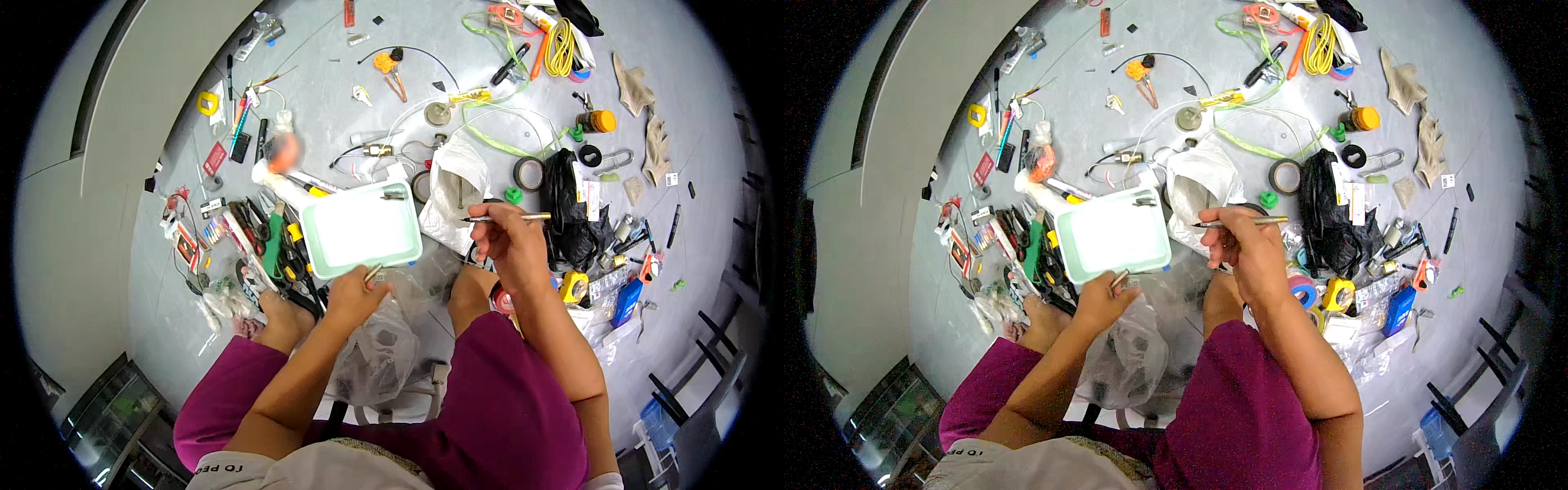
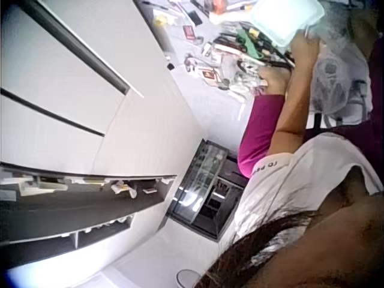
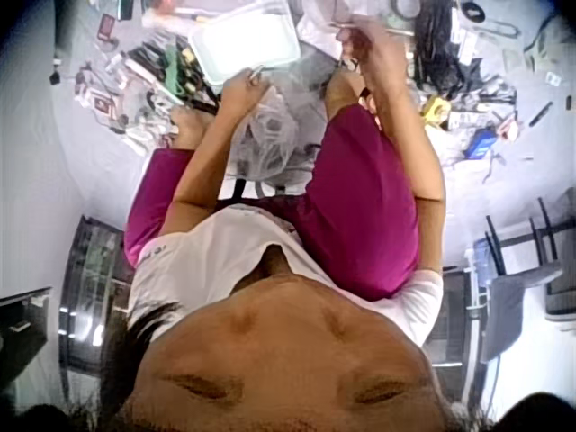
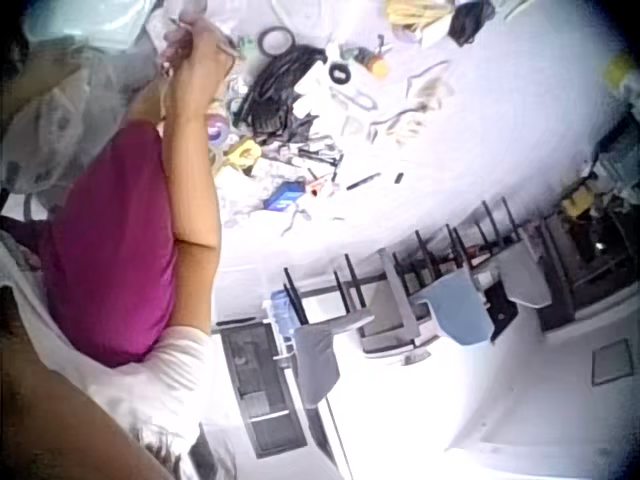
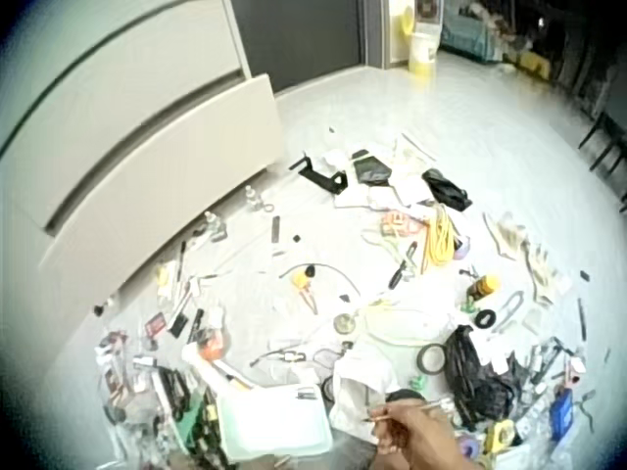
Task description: The person picks up various small mechanical items and household supplies spread across a tiled floor, handles them by hand to examine them, and places some into a plastic tray.
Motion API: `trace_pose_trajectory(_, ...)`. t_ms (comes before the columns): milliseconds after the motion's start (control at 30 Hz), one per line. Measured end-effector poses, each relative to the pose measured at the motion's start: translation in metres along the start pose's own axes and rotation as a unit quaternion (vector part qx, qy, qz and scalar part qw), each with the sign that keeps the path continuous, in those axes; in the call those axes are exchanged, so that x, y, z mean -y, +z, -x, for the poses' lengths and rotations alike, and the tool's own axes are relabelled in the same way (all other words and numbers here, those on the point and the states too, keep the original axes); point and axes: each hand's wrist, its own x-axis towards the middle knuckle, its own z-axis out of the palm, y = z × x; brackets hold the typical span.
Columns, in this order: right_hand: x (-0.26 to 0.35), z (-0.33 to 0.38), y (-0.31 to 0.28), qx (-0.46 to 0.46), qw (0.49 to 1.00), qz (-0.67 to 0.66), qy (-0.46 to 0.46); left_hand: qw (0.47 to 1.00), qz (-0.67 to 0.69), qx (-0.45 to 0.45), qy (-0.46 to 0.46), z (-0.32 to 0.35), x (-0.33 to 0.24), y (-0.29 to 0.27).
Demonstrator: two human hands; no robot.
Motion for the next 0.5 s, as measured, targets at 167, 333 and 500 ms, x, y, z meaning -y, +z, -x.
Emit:
trace_pose_trajectory(167, -0.008, -0.01, 0.007, -0.022, 1.0, -0.005, -0.005, 0.996, 0.031, -0.079, 0.033, -0.029, -0.011, -0.006)
trace_pose_trajectory(333, -0.015, -0.015, 0.006, -0.026, 1.0, -0.008, -0.011, 0.987, 0.119, -0.064, 0.081, -0.05, -0.031, -0.017)
trace_pose_trajectory(500, -0.017, -0.015, 0.004, -0.004, 1.0, -0.022, -0.015, 0.956, 0.283, -0.026, 0.072, -0.064, -0.058, -0.024)
